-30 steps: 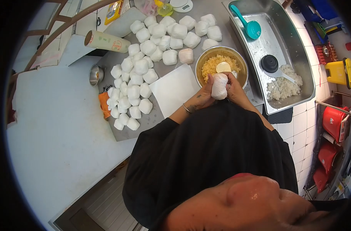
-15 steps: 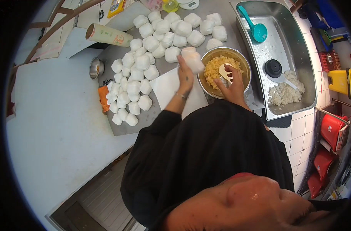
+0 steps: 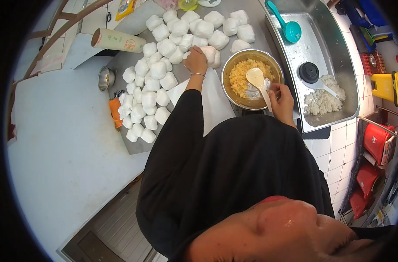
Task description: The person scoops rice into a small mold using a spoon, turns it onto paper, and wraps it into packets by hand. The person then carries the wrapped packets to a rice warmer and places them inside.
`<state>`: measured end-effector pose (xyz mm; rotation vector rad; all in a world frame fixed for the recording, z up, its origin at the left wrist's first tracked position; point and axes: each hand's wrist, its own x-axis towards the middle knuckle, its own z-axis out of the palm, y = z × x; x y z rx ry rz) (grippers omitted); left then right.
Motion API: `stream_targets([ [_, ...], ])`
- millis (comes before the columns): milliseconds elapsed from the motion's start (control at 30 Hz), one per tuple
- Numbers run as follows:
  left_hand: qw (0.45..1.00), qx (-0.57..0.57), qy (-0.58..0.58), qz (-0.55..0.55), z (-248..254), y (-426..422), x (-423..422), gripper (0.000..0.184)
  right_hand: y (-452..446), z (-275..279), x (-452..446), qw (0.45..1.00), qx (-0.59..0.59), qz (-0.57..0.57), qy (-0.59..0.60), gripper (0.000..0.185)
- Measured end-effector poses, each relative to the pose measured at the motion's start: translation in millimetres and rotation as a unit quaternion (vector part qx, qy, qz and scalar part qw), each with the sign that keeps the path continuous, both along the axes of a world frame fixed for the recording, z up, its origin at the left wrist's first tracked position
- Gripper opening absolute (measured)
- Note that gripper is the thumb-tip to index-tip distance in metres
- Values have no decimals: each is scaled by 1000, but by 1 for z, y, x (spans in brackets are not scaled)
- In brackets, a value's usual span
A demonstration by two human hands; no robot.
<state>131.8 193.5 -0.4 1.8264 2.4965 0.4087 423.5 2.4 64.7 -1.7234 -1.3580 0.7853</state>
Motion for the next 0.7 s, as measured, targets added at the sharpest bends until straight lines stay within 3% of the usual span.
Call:
stream_targets([
  [100, 996, 40, -81, 25, -7, 4, 3, 48, -7, -2, 8, 999, -17, 17, -49, 18],
  [200, 996, 66, -65, 12, -6, 1, 14, 48, -12, -9, 7, 999, -23, 18, -39, 15],
  [400, 995, 10, -88, 39, -4, 0, 15, 43, -11, -3, 5, 998, 13, 26, -60, 14],
  [500, 996, 68, -37, 39, -3, -2, 7, 41, -12, -3, 6, 996, 28, 28, -74, 15],
  [600, 996, 24, -74, 40, 1, -5, 2, 38, -12, -1, 6, 996, 27, 28, -74, 13],
  [700, 992, 53, -108, 23, 3, -16, 3, 34, -16, 9, 6, 996, 6, 26, -80, 9],
])
